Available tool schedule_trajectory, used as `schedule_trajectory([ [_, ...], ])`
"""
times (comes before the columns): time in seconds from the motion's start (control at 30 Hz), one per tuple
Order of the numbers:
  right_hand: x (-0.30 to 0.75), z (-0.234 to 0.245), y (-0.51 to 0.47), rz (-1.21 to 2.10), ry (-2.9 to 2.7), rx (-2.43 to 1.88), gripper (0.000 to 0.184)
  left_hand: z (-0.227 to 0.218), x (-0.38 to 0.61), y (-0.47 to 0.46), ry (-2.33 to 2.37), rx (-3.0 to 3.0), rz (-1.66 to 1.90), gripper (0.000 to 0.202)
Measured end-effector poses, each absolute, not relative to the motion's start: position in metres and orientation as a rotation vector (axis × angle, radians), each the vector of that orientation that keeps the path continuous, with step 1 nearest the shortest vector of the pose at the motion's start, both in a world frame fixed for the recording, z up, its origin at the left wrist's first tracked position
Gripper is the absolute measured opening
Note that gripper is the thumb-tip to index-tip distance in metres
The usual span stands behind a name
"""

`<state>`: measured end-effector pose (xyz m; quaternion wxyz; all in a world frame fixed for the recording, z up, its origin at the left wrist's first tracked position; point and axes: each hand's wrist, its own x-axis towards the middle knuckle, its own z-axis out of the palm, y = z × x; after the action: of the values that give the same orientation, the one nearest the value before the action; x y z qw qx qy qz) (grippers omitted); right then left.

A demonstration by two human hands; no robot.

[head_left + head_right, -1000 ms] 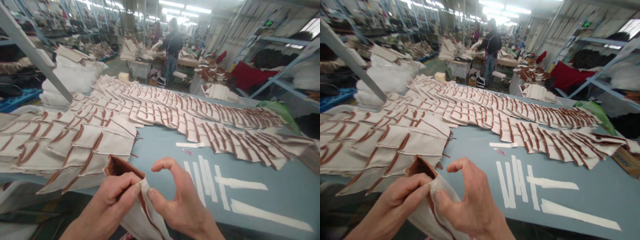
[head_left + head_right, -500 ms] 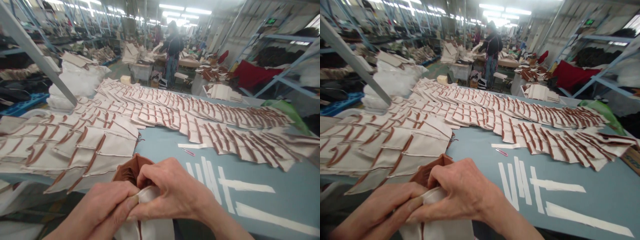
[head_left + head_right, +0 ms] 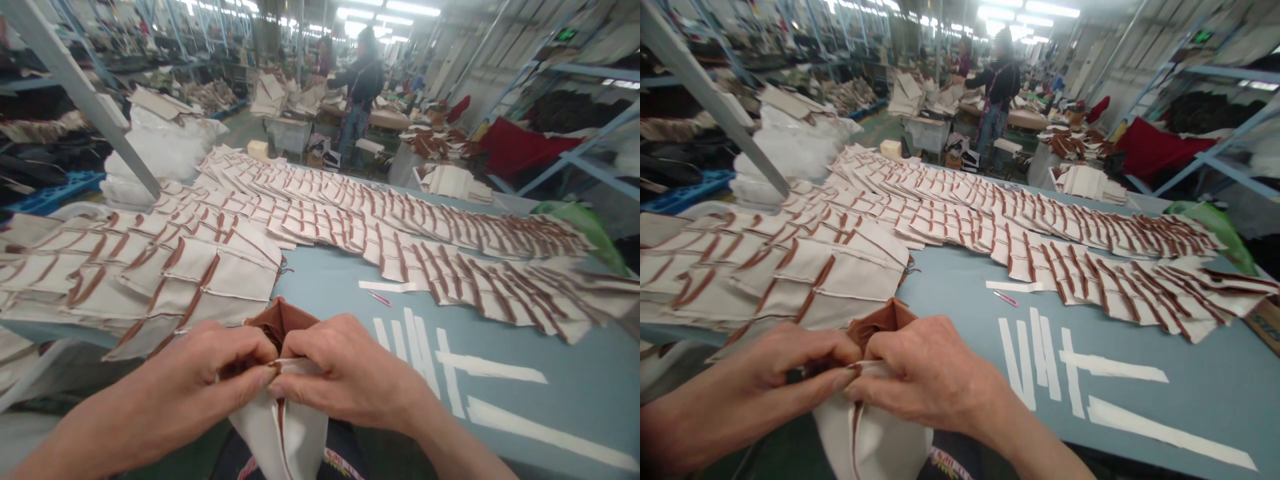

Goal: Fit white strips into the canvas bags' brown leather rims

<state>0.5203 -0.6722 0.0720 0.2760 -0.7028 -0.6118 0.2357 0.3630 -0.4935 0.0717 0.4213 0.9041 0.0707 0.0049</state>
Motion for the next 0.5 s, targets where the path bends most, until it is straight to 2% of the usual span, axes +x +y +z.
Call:
schedule_trajectory([
  [0.07, 0.516, 0.075, -0.671, 0.576, -1.677, -1.943, 0.032, 0.075, 0.365, -0.492, 0.100, 2.340, -0.098, 0.020],
  [0.2, 0.511, 0.080, -0.669, 0.552, -1.707, -2.037, 0.028, 0.079, 0.367, -0.495, 0.017, 2.475, -0.079, 0.019],
  [0.37, 0.509, 0.085, -0.672, 0.623, -1.613, -2.012, 0.024, 0.081, 0.369, -0.501, -0.156, 2.544, 0.161, 0.023],
  [0.5, 0.505, 0.084, -0.676, 0.607, -1.438, -1.916, 0.015, 0.074, 0.363, -0.498, -0.187, 2.463, 0.343, 0.027],
])
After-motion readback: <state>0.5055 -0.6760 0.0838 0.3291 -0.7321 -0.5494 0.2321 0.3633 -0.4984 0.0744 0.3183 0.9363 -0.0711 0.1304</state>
